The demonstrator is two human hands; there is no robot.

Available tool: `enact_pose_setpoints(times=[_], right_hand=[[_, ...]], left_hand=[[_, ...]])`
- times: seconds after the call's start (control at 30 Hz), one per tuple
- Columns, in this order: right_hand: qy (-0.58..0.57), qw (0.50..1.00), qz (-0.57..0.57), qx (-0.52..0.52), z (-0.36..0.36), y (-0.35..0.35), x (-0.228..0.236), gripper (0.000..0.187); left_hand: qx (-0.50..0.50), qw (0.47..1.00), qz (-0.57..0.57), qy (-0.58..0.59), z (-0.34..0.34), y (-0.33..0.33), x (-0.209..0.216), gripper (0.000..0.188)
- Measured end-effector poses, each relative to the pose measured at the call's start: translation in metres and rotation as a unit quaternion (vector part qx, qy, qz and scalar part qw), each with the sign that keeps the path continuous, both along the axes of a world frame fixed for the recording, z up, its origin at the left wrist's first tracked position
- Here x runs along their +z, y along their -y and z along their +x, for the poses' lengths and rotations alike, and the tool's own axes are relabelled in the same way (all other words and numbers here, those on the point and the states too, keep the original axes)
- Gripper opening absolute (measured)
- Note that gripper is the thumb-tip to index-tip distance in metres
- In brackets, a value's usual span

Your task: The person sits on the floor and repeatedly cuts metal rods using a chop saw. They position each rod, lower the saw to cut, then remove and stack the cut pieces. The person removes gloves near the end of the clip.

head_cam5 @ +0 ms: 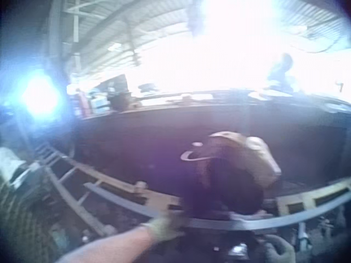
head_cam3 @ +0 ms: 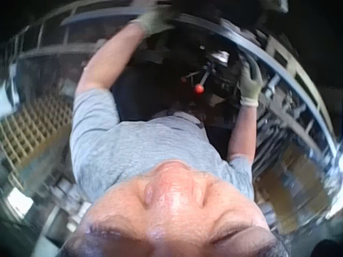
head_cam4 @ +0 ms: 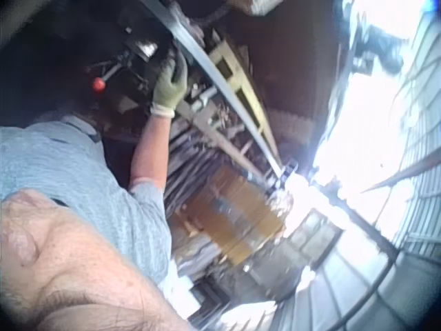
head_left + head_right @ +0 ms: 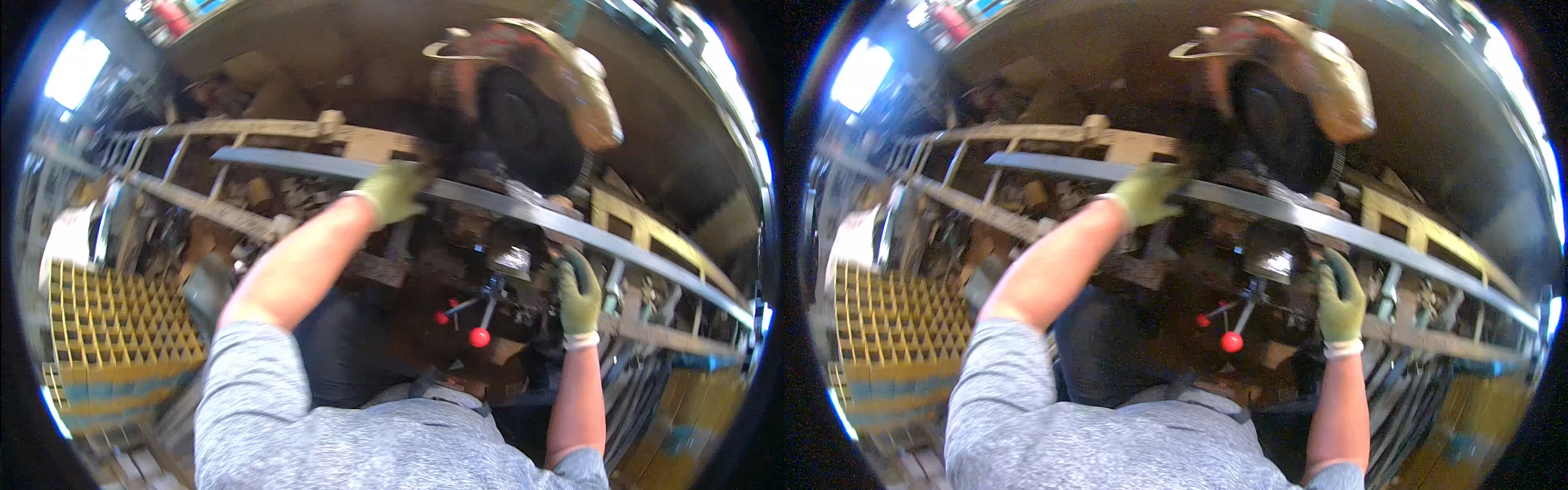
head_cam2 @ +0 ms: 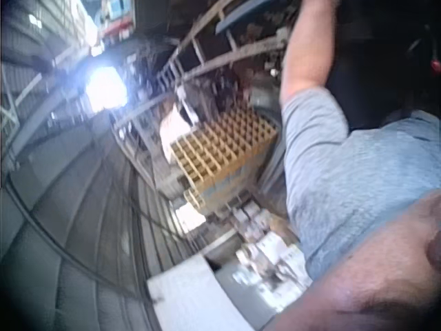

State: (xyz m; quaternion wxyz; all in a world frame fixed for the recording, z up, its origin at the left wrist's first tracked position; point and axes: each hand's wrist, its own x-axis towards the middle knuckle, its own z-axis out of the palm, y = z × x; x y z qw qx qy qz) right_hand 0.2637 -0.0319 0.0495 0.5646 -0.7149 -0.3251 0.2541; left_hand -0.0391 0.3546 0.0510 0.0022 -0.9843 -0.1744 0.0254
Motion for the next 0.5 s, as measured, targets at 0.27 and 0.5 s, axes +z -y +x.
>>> enact_pose_setpoints(times=[0.27,0.5], right_hand=[[0.024,1.000,0.010,0.017,-0.008,0.003,-0.005,0.037],[-0.001,1.000,0.012,0.001,0.009,0.034,-0.014,0.037]], left_hand=[[0.039,0.995,-0.035,0.081,-0.051,-0.047,-0.003,0.062],[0.453,0.874,0.174,-0.036,-0.173,-0.114,0.042,0.096]])
